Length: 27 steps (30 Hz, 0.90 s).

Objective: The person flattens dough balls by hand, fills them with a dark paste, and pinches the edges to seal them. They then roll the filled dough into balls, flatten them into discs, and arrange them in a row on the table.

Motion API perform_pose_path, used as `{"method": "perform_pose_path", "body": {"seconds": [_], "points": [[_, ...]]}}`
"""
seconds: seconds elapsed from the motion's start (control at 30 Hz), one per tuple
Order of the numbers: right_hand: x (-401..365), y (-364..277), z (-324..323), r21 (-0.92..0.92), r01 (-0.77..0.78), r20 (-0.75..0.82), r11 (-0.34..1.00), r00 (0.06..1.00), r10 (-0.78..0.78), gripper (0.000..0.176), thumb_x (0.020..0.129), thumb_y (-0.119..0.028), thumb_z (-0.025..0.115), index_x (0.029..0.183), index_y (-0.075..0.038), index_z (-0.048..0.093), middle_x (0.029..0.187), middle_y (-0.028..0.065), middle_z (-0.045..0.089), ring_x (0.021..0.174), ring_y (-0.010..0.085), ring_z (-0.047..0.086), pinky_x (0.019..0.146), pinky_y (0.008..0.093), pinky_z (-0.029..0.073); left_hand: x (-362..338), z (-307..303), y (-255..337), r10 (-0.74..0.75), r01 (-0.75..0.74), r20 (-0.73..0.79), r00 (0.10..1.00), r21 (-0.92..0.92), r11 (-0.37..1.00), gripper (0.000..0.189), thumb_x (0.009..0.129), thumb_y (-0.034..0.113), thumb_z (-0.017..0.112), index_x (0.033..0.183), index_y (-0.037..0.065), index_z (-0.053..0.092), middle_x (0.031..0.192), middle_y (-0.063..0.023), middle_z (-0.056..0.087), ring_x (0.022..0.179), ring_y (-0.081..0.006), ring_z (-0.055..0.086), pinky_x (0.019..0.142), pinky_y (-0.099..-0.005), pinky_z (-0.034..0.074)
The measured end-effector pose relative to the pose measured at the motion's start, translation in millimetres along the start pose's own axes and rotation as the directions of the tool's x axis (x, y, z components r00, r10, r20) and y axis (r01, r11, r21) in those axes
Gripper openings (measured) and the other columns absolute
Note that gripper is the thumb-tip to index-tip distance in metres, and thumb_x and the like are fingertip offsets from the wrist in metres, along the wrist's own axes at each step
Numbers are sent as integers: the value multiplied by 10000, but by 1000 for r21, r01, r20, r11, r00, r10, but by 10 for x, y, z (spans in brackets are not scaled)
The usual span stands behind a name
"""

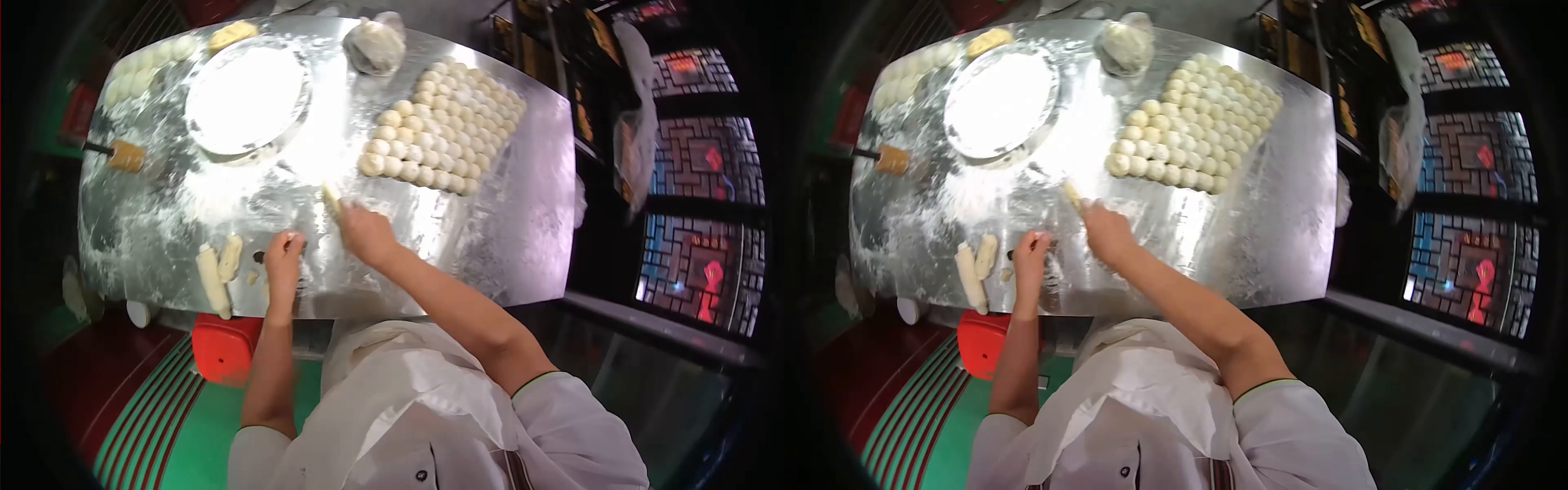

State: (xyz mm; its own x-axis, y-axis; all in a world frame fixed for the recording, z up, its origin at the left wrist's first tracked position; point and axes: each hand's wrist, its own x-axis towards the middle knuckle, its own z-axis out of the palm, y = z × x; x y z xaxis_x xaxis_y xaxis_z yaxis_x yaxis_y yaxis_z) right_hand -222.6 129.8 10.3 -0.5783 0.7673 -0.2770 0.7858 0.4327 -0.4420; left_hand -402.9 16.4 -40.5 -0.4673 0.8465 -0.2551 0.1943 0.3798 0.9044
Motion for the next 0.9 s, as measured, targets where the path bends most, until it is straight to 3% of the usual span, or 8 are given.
{"method": "perform_pose_path", "body": {"seconds": [0.13,0.27,0.5,0.6,0.63,0.67,0.8,0.9], "points": [[-237,42,-74,95,23,-42,995,999,-19,414,857,-15,553,1271,17,557,1112,244,667,845,390,709,701,481,580,-36,61,-1,-203,193,149,968,76,978,217,920,154,681,1078,4,681,688,-64,569,633,-163,518,617,-320,425],[-590,90,-346,135,90,-160,987,985,-68,422,841,-10,563,1262,15,567,1137,239,663,847,394,708,705,481,575,-89,408,331,25,-70,168,985,267,961,229,895,164,695,1080,32,668,699,-72,564,641,-175,528,625,-332,443],[-1390,1159,-524,363,-148,-193,920,954,229,401,900,-96,587,1291,-5,586,1078,233,691,856,410,690,735,503,546,25,833,186,-78,-174,404,912,551,816,321,830,267,741,986,9,630,881,-179,693,835,-357,680,774,-438,519],[-2191,2117,-462,685,-139,-457,715,682,570,283,977,-150,590,1221,-6,601,937,165,695,811,268,679,743,410,530,32,979,209,-159,-208,410,898,715,667,395,788,343,759,934,13,599,891,-198,699,865,-403,677,796,-473,513],[-2569,2268,-735,899,-167,-241,405,584,775,258,988,-160,602,1175,18,604,895,74,668,788,157,640,713,329,521,29,1014,182,-190,-214,385,903,787,578,413,774,355,769,926,13,594,881,-198,699,868,-406,677,800,-480,511],[-2937,2730,-478,933,-102,-259,346,478,839,246,989,-164,611,1169,4,611,928,25,658,771,100,625,677,282,518,43,1034,161,-191,-223,397,898,784,579,413,774,355,769,926,13,594,881,-198,699,868,-406,677,800,-480,511],[-4186,3459,-479,996,49,-80,80,-6,997,214,970,-92,587,1172,-22,590,989,46,658,778,135,672,700,294,560,168,1002,59,-234,-200,397,888,789,581,435,747,364,798,927,24,594,869,-202,702,885,-424,676,803,-497,503],[-4637,3771,-313,996,41,89,-83,-192,977,273,957,-54,564,1224,6,556,1063,94,656,861,189,690,729,340,576,136,1050,152,-283,-161,383,879,799,580,424,741,352,818,906,28,598,861,-205,702,887,-418,680,798,-492,503]]}}
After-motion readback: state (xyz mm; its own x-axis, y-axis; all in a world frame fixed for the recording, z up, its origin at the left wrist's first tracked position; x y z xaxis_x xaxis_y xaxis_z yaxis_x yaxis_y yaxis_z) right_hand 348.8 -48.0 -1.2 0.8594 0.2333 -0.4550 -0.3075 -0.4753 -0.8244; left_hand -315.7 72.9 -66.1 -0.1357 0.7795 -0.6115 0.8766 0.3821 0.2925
